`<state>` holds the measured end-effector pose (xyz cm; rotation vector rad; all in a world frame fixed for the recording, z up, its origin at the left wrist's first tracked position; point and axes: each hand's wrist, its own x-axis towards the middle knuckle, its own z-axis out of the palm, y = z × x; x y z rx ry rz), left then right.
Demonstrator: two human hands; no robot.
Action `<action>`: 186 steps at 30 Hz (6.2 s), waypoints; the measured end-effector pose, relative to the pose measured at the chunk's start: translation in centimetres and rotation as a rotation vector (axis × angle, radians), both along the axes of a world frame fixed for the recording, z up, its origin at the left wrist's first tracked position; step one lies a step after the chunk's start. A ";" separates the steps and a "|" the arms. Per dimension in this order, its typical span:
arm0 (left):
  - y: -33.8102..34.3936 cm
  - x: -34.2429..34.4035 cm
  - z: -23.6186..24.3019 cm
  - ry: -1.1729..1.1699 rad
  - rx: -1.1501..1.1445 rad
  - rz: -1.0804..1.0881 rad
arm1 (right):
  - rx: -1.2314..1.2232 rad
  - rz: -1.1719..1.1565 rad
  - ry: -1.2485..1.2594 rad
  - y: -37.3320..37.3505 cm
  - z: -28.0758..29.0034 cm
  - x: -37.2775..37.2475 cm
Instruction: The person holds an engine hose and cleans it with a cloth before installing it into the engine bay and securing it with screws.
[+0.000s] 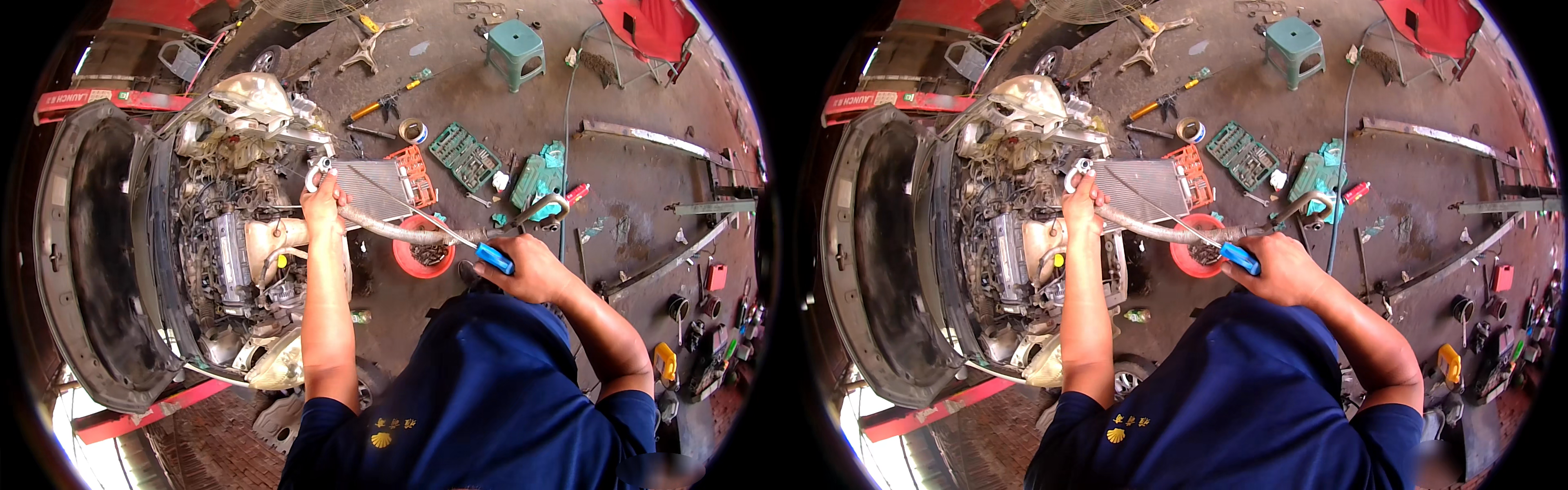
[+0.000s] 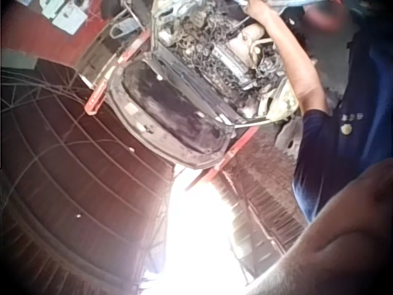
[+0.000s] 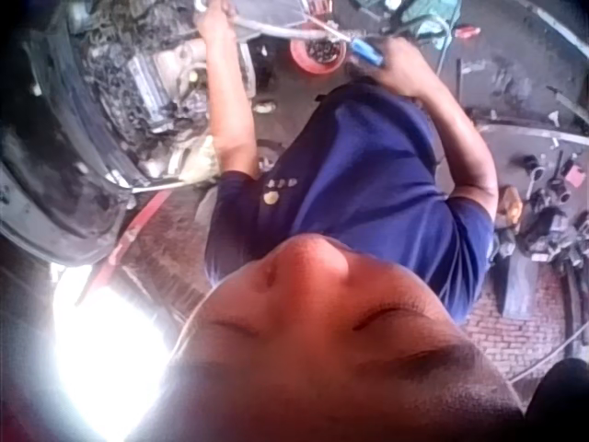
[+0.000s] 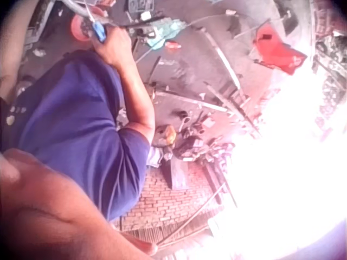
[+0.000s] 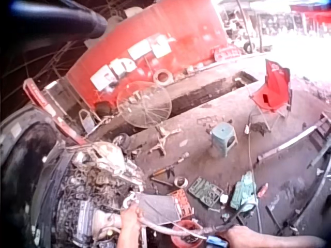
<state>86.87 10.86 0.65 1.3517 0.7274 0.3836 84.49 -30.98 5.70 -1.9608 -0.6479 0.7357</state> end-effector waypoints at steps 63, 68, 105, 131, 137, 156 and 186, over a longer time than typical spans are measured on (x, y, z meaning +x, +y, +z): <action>-1.2 0.4 1.0 0.026 0.110 -0.142 | 0.085 -0.006 0.028 0.2 -0.2 1.2; -1.4 0.2 1.1 0.041 0.140 -0.130 | 0.065 0.008 0.062 0.4 -0.1 1.5; -1.7 0.0 0.7 0.049 0.123 -0.128 | 0.052 0.046 0.158 0.5 0.1 2.5; -2.4 -0.5 0.2 0.123 0.395 0.011 | 0.019 0.062 0.058 0.8 -0.2 1.1; -1.7 -0.7 0.4 0.081 0.337 -0.007 | 0.007 0.077 0.086 0.8 0.7 1.4; 3.5 -3.0 0.7 -0.239 -0.045 -0.408 | 0.263 0.029 0.833 -3.5 -0.3 6.9; 1.3 -2.7 1.6 -0.171 -0.026 -0.270 | 0.130 0.124 0.692 -1.7 -0.2 7.4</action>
